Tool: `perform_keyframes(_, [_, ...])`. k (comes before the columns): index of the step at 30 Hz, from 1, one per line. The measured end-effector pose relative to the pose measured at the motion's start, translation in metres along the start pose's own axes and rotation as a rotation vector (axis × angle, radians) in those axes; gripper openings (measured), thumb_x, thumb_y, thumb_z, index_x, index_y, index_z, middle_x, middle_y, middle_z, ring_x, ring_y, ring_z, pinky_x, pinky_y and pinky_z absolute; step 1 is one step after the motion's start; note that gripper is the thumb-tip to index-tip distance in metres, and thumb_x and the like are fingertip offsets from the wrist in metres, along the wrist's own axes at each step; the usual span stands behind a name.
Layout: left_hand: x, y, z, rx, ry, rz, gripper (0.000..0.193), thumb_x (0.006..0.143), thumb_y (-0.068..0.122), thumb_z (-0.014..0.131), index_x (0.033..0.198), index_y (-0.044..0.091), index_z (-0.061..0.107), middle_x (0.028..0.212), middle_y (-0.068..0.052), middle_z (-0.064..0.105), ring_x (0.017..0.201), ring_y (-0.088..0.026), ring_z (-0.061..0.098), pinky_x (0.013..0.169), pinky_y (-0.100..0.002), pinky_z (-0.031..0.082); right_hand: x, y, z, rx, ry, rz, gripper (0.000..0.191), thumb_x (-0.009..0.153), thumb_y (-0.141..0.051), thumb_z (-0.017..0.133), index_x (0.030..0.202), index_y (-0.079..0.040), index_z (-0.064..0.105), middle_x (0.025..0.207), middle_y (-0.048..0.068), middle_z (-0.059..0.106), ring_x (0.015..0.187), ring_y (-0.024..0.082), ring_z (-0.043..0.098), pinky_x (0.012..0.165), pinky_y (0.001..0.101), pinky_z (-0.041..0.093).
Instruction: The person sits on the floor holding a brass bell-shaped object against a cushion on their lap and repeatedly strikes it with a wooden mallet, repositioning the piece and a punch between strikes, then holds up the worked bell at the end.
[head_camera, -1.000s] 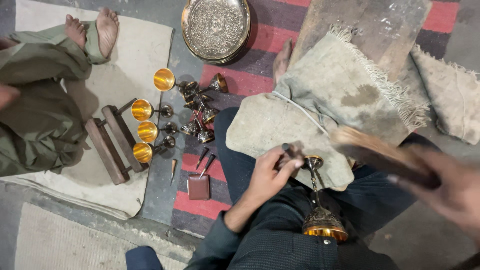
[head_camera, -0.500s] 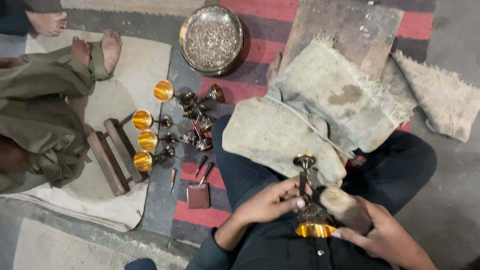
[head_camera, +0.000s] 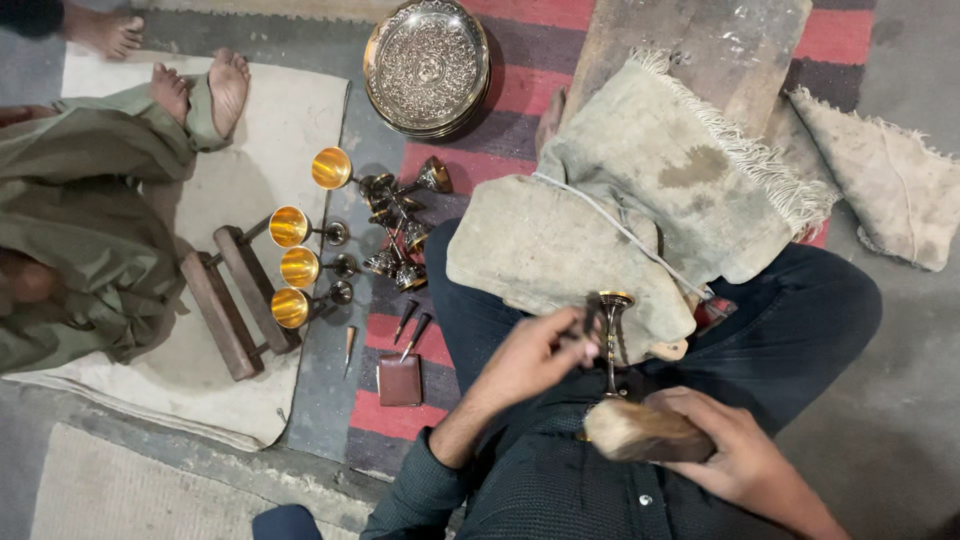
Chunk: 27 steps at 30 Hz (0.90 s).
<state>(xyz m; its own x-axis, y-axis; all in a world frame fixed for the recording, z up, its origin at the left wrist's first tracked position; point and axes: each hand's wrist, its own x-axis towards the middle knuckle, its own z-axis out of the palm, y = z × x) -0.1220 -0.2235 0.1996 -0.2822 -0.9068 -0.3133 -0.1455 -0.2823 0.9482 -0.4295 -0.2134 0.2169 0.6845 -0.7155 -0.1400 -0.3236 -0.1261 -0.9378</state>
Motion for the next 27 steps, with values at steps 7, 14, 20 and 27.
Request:
perform_keyframes(7, [0.029,0.046,-0.019,0.125,0.165,0.175,0.039,0.096,0.023,0.074,0.128,0.004,0.061,0.096,-0.010,0.073,0.086,-0.017,0.075,0.076,-0.031,0.059,-0.024,0.035,-0.013,0.190,0.351,0.369,0.047,0.075,-0.012,0.085,0.115,-0.005,0.062,0.096,0.003,0.069,0.089,0.014,0.065,0.081,0.0297,0.053])
perform_keyframes(14, [0.066,0.051,-0.011,0.209,0.049,0.373,0.040,0.095,0.026,0.075,0.129,0.008,0.065,0.109,-0.011,0.075,0.096,-0.022,0.076,0.084,-0.033,0.060,-0.028,0.044,-0.037,0.145,0.545,0.458,0.042,0.089,-0.015,0.078,0.124,-0.002,0.060,0.101,0.001,0.065,0.090,0.010,0.059,0.074,0.0290,0.049])
perform_keyframes(20, [0.071,0.049,-0.011,0.284,-0.005,0.412,0.040,0.095,0.028,0.073,0.130,0.011,0.067,0.117,-0.011,0.075,0.104,-0.028,0.076,0.089,-0.036,0.060,-0.008,0.042,-0.048,-0.116,0.524,0.445,0.062,0.088,-0.020,0.076,0.144,-0.005,0.054,0.105,0.006,0.070,0.096,0.014,0.067,0.083,0.0309,0.052])
perform_keyframes(27, [0.072,0.056,-0.010,0.368,0.046,0.499,0.039,0.097,0.028,0.071,0.132,0.012,0.066,0.122,-0.011,0.074,0.111,-0.031,0.073,0.094,-0.038,0.059,0.011,0.025,-0.068,-0.900,0.288,0.542,0.072,0.080,-0.021,0.079,0.149,-0.022,0.059,0.115,0.012,0.074,0.102,0.034,0.071,0.087,0.0417,0.057])
